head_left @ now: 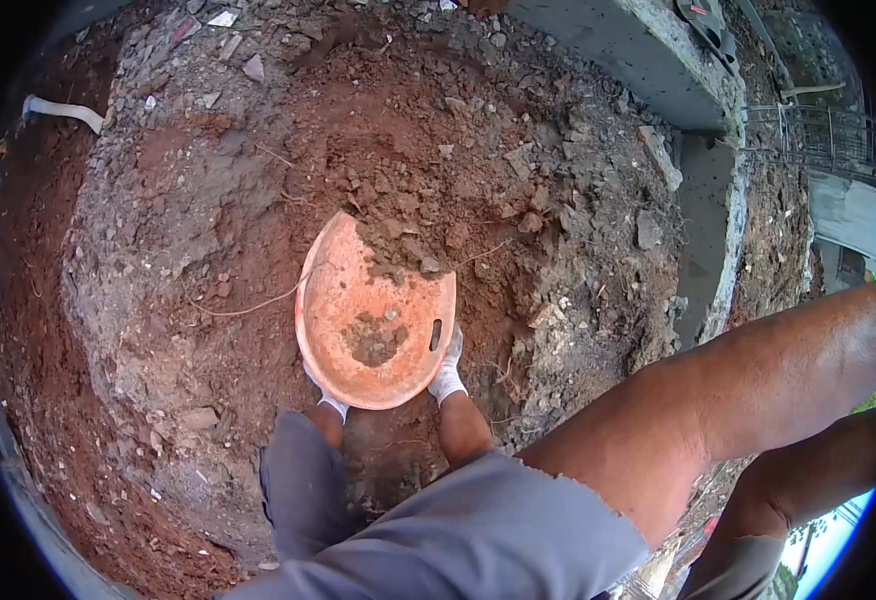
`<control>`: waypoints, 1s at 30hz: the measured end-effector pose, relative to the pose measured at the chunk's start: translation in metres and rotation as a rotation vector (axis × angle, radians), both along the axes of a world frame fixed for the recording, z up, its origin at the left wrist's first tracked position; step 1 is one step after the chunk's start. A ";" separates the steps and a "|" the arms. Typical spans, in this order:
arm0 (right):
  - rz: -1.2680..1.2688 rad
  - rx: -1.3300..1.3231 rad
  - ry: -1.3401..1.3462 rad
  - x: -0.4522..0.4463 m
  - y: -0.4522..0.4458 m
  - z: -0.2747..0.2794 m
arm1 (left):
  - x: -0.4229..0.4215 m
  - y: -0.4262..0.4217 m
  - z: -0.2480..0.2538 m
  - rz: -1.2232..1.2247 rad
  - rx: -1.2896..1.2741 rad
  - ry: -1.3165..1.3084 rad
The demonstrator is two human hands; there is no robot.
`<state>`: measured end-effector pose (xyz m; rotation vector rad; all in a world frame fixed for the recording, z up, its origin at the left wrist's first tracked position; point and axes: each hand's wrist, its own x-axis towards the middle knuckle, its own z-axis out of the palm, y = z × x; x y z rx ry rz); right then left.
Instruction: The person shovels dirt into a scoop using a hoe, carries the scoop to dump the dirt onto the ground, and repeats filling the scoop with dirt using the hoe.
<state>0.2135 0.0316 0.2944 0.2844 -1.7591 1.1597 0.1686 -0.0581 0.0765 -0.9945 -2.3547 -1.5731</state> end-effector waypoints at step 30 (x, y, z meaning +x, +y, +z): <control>-0.016 -1.060 -1.652 0.118 -0.123 -0.603 | 0.307 -0.171 -0.346 0.512 -0.577 -1.242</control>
